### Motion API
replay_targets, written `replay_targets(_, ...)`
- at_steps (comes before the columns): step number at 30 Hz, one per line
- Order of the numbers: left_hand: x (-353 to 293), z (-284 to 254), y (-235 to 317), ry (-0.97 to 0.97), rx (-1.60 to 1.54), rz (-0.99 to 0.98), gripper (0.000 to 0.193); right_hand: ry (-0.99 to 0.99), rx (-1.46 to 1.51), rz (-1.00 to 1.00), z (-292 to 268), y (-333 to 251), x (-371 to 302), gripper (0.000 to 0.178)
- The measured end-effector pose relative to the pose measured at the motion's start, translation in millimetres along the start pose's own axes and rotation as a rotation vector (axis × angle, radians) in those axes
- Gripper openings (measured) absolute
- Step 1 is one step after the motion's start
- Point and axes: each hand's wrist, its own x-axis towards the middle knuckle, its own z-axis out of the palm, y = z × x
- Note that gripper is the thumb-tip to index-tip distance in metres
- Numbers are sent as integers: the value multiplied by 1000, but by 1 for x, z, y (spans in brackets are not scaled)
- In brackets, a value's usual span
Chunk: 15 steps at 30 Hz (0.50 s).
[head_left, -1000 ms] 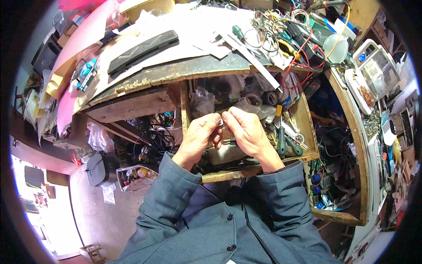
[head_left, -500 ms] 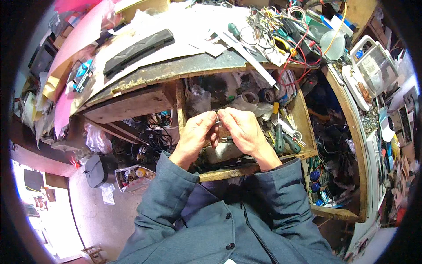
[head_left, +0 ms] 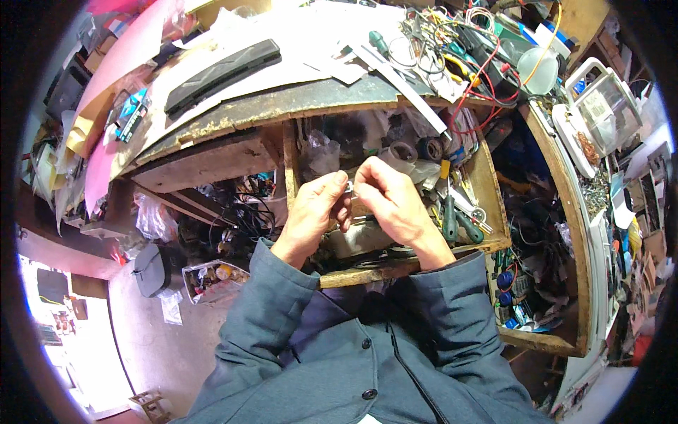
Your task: The person repeatedly picks small metallic components from a cluttered workbench, holds them between fingers, and places them into a drawer. The person also reaches for additional parts from a tray and continues the cycle of handling and placing components.
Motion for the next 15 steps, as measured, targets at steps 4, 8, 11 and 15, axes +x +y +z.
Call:
replay_targets(4, 0, 0, 0, -14, 6, 6, 37, -132, -35, 46, -5, 3, 1, 26)
replay_targets(8, -1, 1, 0, -18, 8, 16, 37, -53, 13, 105, -5, 1, 0, 25)
replay_targets(11, 1, 0, -1, -29, 13, 25, 37, -70, 26, 92, -4, -1, 0, 23)
replay_targets(15, 1, 1, -2, -66, 7, 57, 29, -52, -15, 52, -5, -1, 0, 21)
